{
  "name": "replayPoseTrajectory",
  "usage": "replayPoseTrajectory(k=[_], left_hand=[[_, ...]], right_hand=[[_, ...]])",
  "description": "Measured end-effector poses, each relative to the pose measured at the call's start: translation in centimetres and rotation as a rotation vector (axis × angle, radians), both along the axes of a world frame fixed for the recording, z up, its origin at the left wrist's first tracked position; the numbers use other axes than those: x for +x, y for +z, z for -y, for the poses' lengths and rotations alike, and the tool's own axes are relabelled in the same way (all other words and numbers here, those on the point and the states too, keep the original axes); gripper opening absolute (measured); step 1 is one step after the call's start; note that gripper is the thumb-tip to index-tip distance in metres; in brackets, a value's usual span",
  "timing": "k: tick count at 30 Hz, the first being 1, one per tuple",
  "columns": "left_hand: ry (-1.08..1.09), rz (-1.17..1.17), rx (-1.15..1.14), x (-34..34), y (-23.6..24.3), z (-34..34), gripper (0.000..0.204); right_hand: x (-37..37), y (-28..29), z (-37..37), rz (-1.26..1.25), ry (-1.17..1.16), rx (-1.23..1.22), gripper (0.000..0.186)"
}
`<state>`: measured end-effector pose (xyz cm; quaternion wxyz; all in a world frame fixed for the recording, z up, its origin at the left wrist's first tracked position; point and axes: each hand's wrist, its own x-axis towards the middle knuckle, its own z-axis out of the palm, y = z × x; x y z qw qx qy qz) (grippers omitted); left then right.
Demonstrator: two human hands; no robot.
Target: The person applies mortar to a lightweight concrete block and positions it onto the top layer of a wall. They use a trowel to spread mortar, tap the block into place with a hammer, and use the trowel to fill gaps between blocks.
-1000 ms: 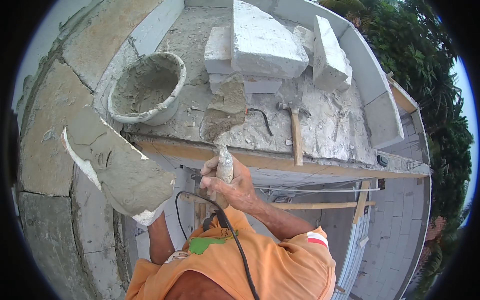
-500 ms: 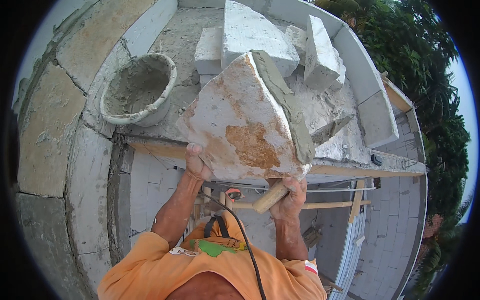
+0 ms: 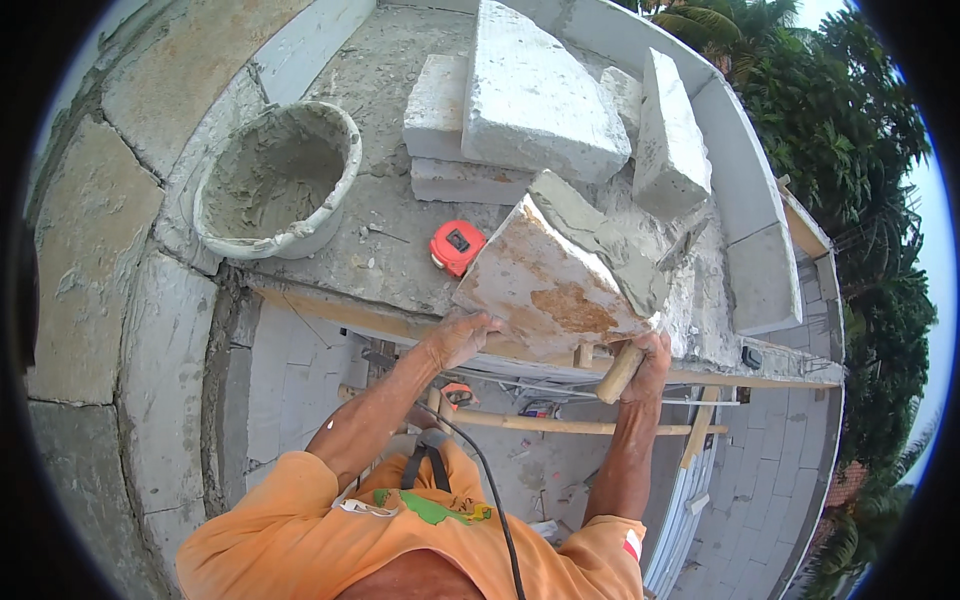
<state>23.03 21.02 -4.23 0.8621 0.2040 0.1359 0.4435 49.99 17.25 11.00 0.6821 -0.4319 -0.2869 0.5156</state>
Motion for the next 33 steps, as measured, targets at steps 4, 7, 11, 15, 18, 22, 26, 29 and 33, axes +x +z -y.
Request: replayPoseTrajectory(k=[4, 7, 11, 15, 18, 22, 26, 29, 33], left_hand=[[0.024, 0.001, -0.07, 0.2, 3.7, -0.6, 0.031], [-0.015, -0.025, -0.162, 0.1, 4.1, -1.2, 0.039], [-0.013, 0.017, -0.246, 0.3, 3.1, -1.6, 0.037], [0.043, 0.023, -0.315, 0.7, 3.5, -1.5, 0.034], [0.087, 0.042, -0.321, 1.1, 3.1, -1.5, 0.032], [0.095, 0.016, -0.361, 1.5, 3.0, -1.8, 0.03], [0.129, -0.029, -0.422, 2.8, 4.0, -2.3, 0.032], [0.173, -0.077, -0.444, 3.2, 4.6, -2.2, 0.04], [0.045, -0.315, -0.393, 2.6, 4.9, -1.7, 0.06]], right_hand=[[2.1, -1.5, -3.1, 0.044, 0.129, -0.056, 0.04], [2.2, -1.7, -4.0, 0.115, 0.172, -0.041, 0.052], [0.9, -1.3, -3.6, 0.168, 0.121, 0.0, 0.05], [1.0, -1.5, -3.5, 0.17, 0.071, -0.006, 0.047], [0.1, -1.0, -3.5, 0.169, 0.026, 0.024, 0.046], [-1.7, 0.4, -4.7, 0.237, -0.053, 0.031, 0.04], [-1.6, -0.7, -6.7, 0.263, -0.061, 0.042, 0.04], [-2.5, -0.3, -7.0, 0.254, -0.059, 0.071, 0.04], [-3.4, -0.7, -7.1, 0.342, -0.076, 0.079, 0.039]])
